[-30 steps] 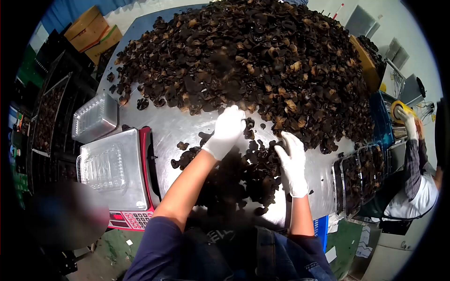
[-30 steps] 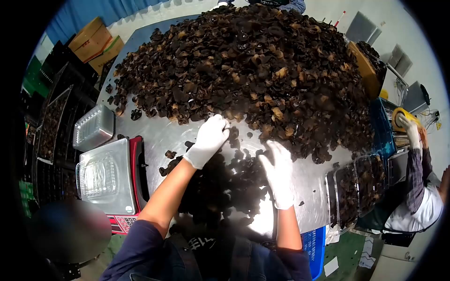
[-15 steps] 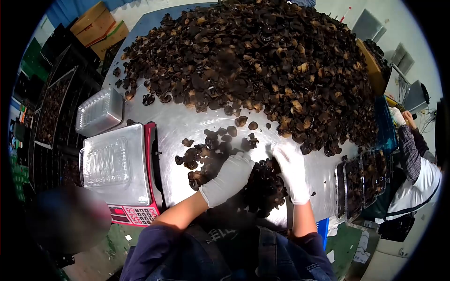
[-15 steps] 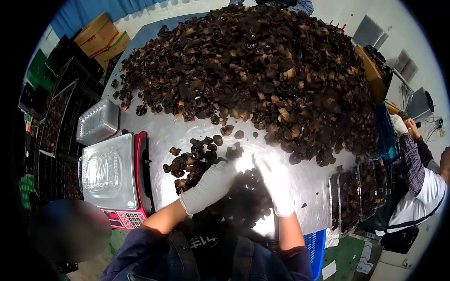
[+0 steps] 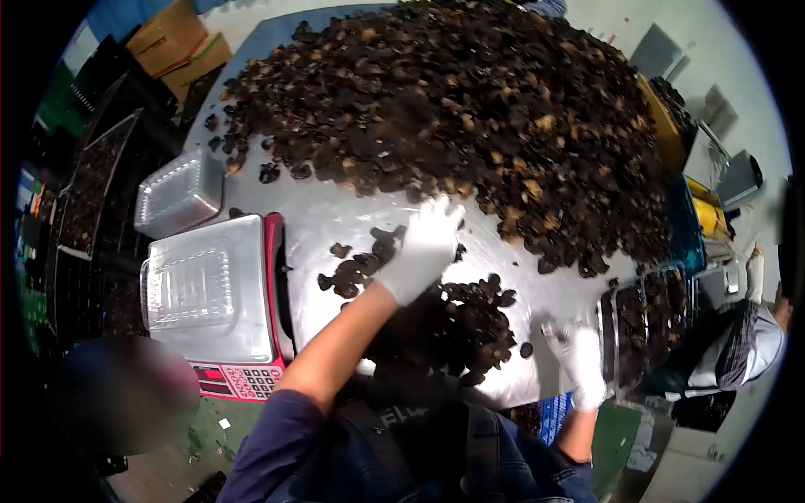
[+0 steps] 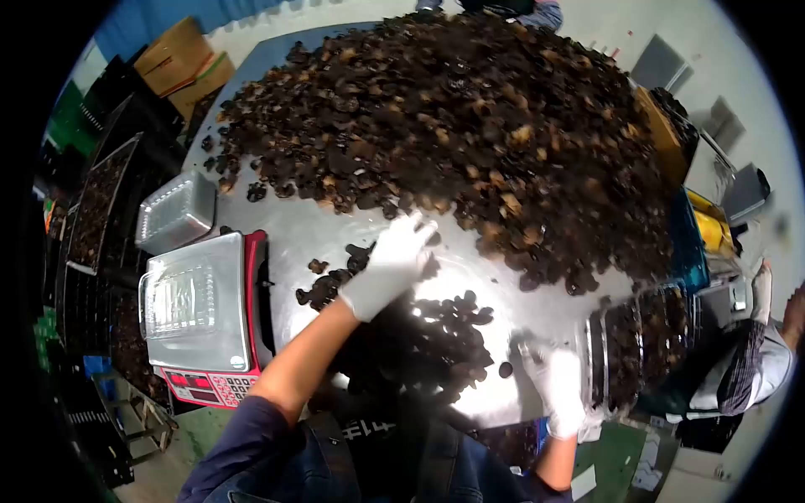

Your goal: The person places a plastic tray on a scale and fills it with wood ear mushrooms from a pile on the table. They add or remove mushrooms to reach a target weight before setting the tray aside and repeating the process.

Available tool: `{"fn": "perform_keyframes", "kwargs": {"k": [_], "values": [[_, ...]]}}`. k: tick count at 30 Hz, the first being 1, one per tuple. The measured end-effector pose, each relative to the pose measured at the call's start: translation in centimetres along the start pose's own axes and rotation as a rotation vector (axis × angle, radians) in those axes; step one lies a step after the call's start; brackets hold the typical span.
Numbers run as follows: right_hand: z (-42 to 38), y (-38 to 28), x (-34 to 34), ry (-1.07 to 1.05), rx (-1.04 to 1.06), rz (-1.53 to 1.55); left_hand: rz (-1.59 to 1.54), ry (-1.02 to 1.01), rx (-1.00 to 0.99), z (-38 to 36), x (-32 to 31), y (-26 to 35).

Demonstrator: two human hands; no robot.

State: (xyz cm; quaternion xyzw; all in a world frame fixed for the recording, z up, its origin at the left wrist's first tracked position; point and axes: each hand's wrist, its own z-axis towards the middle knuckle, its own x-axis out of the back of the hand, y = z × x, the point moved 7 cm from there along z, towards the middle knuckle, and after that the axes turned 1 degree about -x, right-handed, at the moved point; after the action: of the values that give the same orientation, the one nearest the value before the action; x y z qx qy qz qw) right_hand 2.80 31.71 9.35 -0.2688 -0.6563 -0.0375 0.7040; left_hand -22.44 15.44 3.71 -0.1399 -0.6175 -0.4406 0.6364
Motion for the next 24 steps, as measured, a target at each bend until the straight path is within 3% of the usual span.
{"fn": "perform_keyframes", "kwargs": {"k": [1, 3, 6, 7, 8, 11, 13, 16, 17, 18, 20, 23, 24], "values": [[-3.6, 1.9, 0.8, -0.069, -0.043, 0.006, 0.026, -0.045, 0.002, 0.9, -0.8, -0.2], [-10.4, 5.9, 0.6, -0.332, -0.258, -0.277, 0.016, -0.163, 0.027, 1.1, -2.0, 0.3], [-15.2, 8.1, 0.9, -0.155, -0.362, -0.201, -0.055, -0.348, -0.018, -0.3, -2.0, 2.2], [-14.3, 6.8, 1.3, -0.035, -0.337, -0.253, -0.023, -0.277, -0.074, -1.3, -1.5, 2.9], [-12.9, 5.2, 1.7, 0.214, -0.249, -0.059, -0.05, -0.264, -0.105, -2.3, -1.3, 3.3], [-9.0, 3.4, 0.2, 0.342, -0.23, -0.088, -0.036, -0.255, -0.165, -4.4, -1.6, 4.5], [-7.4, 2.2, -0.6, 0.45, -0.164, -0.065, 0.046, -0.362, -0.175, -5.4, -1.7, 4.8], [-6.9, 2.7, -2.8, 0.306, -0.124, -0.148, 0.088, -0.419, -0.175, -6.1, -0.9, 5.2], [-8.4, 3.9, -3.1, 0.245, -0.035, -0.318, 0.098, -0.408, -0.19, -6.2, -0.9, 5.1], [-10.2, 5.1, -2.4, 0.188, -0.095, -0.256, 0.117, -0.377, -0.202, -6.5, -1.1, 4.8], [-13.7, 5.8, -0.1, -0.355, -0.224, -0.156, 0.123, -0.333, -0.211, -6.9, -1.3, 4.7], [-12.5, 3.7, 2.3, -0.237, -0.27, -0.087, 0.086, -0.318, -0.139, -6.1, -1.0, 5.6], [-11.0, 3.3, 1.8, -0.026, -0.233, 0.009, 0.045, -0.336, -0.06, -5.6, -1.1, 5.8]]}}
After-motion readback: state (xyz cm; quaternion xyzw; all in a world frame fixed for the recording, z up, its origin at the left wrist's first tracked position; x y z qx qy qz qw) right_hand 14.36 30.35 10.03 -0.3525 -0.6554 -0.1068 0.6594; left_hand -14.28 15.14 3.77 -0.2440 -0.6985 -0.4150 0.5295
